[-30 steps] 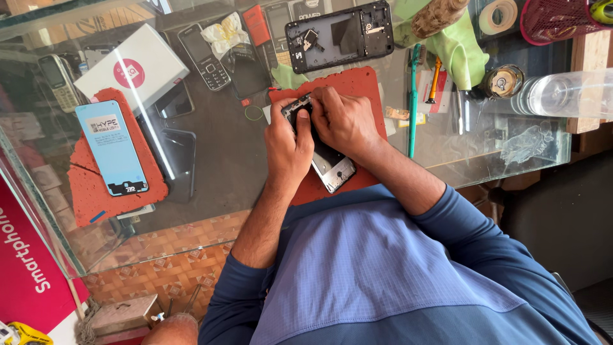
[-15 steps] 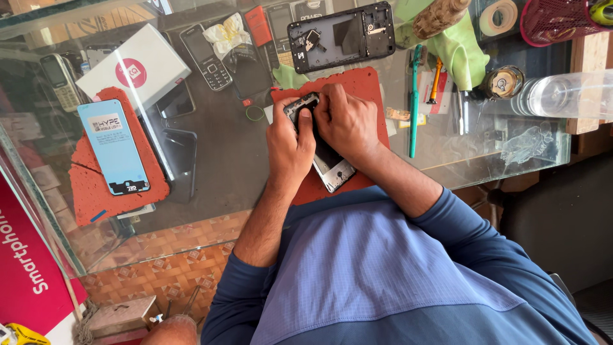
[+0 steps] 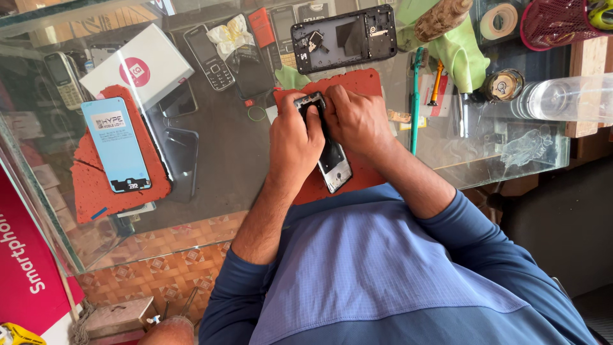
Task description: The person repairs a mobile phone on a glass-topped table by applying glue from a tube to the edges of the phone frame, scraping the bezel with a pointed tool, and cleaning the internal components with a brush.
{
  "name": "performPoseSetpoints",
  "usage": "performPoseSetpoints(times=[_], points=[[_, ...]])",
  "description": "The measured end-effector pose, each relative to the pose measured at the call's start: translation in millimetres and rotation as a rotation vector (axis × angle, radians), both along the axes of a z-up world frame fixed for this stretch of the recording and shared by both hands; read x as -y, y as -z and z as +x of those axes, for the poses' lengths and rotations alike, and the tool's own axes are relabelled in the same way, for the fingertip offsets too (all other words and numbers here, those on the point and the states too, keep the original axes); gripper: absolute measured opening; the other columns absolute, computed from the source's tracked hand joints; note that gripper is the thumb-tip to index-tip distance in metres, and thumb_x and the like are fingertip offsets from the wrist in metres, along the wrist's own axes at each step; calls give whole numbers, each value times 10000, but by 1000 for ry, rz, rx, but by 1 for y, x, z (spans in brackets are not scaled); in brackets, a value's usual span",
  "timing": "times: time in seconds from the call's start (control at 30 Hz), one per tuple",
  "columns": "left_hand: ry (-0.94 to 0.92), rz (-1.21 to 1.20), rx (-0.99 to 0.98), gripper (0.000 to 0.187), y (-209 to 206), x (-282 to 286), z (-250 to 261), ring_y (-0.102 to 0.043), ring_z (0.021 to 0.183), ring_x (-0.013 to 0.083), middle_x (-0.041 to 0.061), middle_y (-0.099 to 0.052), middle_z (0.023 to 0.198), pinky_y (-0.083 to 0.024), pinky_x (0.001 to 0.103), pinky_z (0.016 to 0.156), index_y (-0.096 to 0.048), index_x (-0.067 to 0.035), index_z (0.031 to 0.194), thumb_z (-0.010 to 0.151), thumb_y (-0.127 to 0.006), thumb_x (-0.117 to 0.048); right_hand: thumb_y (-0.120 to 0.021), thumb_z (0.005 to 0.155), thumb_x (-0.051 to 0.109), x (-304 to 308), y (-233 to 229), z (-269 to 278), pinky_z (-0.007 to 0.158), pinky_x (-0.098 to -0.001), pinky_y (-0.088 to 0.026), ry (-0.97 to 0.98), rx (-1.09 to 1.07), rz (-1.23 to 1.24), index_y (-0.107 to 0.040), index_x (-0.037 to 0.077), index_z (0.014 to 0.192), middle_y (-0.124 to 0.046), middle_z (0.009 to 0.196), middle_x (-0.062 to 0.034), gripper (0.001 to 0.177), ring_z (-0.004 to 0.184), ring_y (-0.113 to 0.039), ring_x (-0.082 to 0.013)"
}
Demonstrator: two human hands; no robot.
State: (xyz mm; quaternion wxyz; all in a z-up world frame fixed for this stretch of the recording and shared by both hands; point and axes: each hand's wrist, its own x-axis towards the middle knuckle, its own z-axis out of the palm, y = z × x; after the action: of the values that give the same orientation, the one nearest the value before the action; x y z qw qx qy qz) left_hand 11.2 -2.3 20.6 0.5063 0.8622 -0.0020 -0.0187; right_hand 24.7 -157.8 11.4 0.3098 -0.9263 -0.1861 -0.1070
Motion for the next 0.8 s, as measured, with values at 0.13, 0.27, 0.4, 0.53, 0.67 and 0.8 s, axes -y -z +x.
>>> performPoseSetpoints(times=[0.13,0.27,0.4,0.53,0.67,0.8], points=[[23,29,-49,224,-5,2,5,-744,818,400,214,-742,871,-583,469,695,-534,34,1168,993,-567,-102,-673,944,71,11,-4,-5,521,-453,-475,-74,-46,-22,-558,53,1012,-640,739,-91,135,618,-641,-335],[32,58,-35,212,-6,3,6,-737,822,408,216,-740,856,-575,483,703,-527,30,1165,1001,-565,-99,-687,923,73,16,-9,-21,500,-450,-470,-94,-106,-44,-565,61,978,-636,708,-75,134,575,-622,-331],[33,58,-9,206,-6,3,5,-736,819,409,216,-735,852,-575,481,688,-521,30,1164,1004,-562,-93,-699,920,90,25,-12,-50,481,-443,-468,-104,-151,-75,-566,59,952,-612,662,-85,141,539,-613,-316],[27,63,-28,196,-5,5,4,-742,802,396,209,-734,837,-575,475,678,-524,25,1157,1005,-561,-93,-699,911,98,35,-18,-85,473,-430,-473,-117,-238,-71,-570,56,932,-590,608,-78,137,509,-605,-300],[21,82,-6,178,-4,5,3,-745,786,381,200,-736,832,-576,468,678,-533,16,1144,1009,-570,-94,-704,884,99,42,-30,-111,454,-412,-479,-110,-315,-60,-579,62,908,-606,588,-56,133,486,-617,-277],[7,48,16,197,0,1,2,-752,785,364,178,-751,858,-578,443,671,-542,15,1151,1004,-583,-109,-678,917,61,56,-43,-99,532,-377,-523,12,-256,23,-661,43,966,-657,711,-64,55,579,-660,-232]])
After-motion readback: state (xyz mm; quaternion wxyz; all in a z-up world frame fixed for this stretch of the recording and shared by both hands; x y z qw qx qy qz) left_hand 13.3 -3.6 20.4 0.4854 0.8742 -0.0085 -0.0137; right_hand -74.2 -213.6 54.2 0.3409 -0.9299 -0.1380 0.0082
